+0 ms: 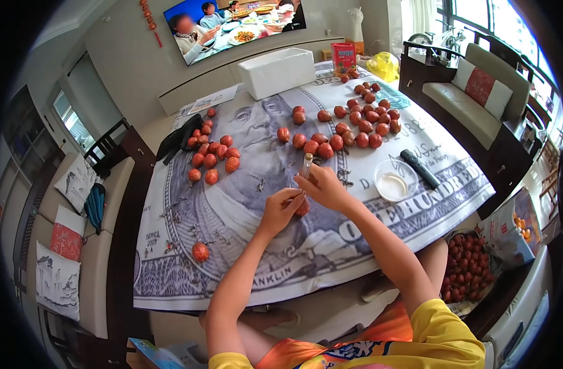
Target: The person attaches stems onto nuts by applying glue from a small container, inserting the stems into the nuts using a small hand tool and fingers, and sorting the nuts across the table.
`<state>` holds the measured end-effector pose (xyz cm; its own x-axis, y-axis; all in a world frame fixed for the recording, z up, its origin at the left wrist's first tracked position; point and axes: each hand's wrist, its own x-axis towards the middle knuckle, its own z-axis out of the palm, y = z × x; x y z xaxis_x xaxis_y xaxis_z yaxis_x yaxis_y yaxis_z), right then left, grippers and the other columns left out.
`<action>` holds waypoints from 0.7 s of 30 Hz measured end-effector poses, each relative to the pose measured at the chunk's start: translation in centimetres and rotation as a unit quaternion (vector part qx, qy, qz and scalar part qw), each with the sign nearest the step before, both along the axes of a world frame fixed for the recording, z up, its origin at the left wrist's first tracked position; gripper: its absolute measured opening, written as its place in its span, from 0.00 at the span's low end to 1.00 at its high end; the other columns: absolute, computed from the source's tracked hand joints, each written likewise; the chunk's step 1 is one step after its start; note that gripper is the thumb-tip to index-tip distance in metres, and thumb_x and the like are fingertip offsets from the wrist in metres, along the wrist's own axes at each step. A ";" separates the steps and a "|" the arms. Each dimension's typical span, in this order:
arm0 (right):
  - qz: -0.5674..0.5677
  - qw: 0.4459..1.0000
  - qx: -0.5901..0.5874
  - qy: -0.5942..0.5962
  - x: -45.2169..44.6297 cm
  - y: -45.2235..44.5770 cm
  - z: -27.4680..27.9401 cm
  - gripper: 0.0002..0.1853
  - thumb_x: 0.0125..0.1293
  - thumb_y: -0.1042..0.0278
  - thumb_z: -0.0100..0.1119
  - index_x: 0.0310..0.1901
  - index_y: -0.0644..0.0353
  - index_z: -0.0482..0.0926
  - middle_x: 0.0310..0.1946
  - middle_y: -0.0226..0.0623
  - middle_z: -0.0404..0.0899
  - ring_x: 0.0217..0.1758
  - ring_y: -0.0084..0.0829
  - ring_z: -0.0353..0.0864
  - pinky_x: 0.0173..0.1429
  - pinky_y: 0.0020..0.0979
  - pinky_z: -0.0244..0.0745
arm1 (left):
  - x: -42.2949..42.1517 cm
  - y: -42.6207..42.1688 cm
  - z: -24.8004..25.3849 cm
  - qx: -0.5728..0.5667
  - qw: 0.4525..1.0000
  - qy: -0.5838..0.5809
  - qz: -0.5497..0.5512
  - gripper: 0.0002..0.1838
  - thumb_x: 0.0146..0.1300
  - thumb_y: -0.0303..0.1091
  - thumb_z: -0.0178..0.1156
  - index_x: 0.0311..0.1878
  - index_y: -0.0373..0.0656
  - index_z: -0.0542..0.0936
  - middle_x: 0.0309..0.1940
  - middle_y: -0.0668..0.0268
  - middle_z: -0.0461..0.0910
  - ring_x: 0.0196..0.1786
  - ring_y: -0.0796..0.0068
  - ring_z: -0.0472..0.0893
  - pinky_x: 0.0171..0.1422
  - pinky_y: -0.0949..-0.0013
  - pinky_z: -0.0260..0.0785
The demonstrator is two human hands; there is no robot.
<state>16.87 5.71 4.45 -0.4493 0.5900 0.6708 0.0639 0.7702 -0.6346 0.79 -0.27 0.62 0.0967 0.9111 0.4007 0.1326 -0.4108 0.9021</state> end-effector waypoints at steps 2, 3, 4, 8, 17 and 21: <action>0.000 1.000 0.005 0.011 -0.5 -0.3 -0.3 0.09 0.60 0.74 0.58 0.29 0.62 0.67 0.16 0.35 0.72 0.15 0.31 0.65 0.23 0.30 0.64 | -0.2 0.0 0.0 -0.021 1.000 -0.015 -0.017 0.06 0.65 0.25 0.56 0.41 0.34 0.80 0.30 0.64 0.80 0.29 0.79 0.76 0.34 0.78 0.69; 0.000 1.000 0.007 0.017 -0.7 -0.4 -0.5 0.09 0.60 0.74 0.58 0.29 0.63 0.66 0.16 0.37 0.73 0.15 0.32 0.66 0.23 0.31 0.65 | -0.3 0.0 -0.1 -0.032 0.999 -0.022 -0.026 0.06 0.65 0.25 0.56 0.42 0.34 0.80 0.30 0.64 0.80 0.29 0.78 0.76 0.34 0.78 0.69; 0.001 1.000 0.004 0.014 -0.7 -0.4 -0.7 0.09 0.60 0.74 0.58 0.29 0.63 0.66 0.16 0.37 0.73 0.15 0.32 0.66 0.23 0.31 0.65 | -0.3 -0.1 0.0 -0.035 0.999 -0.025 -0.024 0.06 0.65 0.25 0.56 0.42 0.34 0.80 0.30 0.64 0.80 0.29 0.78 0.76 0.34 0.78 0.69; -0.009 0.999 0.031 0.022 -1.0 -0.3 -0.9 0.09 0.61 0.75 0.57 0.30 0.62 0.65 0.16 0.37 0.72 0.15 0.33 0.66 0.23 0.33 0.64 | -0.3 -0.3 0.7 -0.043 0.998 -0.014 -0.044 0.06 0.66 0.25 0.56 0.43 0.34 0.79 0.30 0.65 0.80 0.29 0.78 0.77 0.35 0.78 0.70; 0.000 1.000 -0.005 0.004 -1.1 0.0 -1.2 0.08 0.62 0.75 0.56 0.31 0.61 0.66 0.17 0.36 0.72 0.16 0.33 0.67 0.24 0.32 0.65 | -0.2 0.1 -0.3 -0.012 1.000 -0.019 -0.015 0.06 0.65 0.25 0.55 0.42 0.34 0.79 0.29 0.65 0.79 0.29 0.78 0.76 0.35 0.77 0.70; -0.003 1.000 0.012 0.018 -1.4 -0.4 -1.3 0.07 0.62 0.75 0.55 0.31 0.61 0.67 0.18 0.36 0.72 0.17 0.31 0.67 0.25 0.31 0.65 | -0.2 0.3 0.1 0.012 1.000 0.011 -0.004 0.06 0.65 0.24 0.55 0.42 0.34 0.79 0.28 0.65 0.79 0.28 0.78 0.75 0.34 0.77 0.69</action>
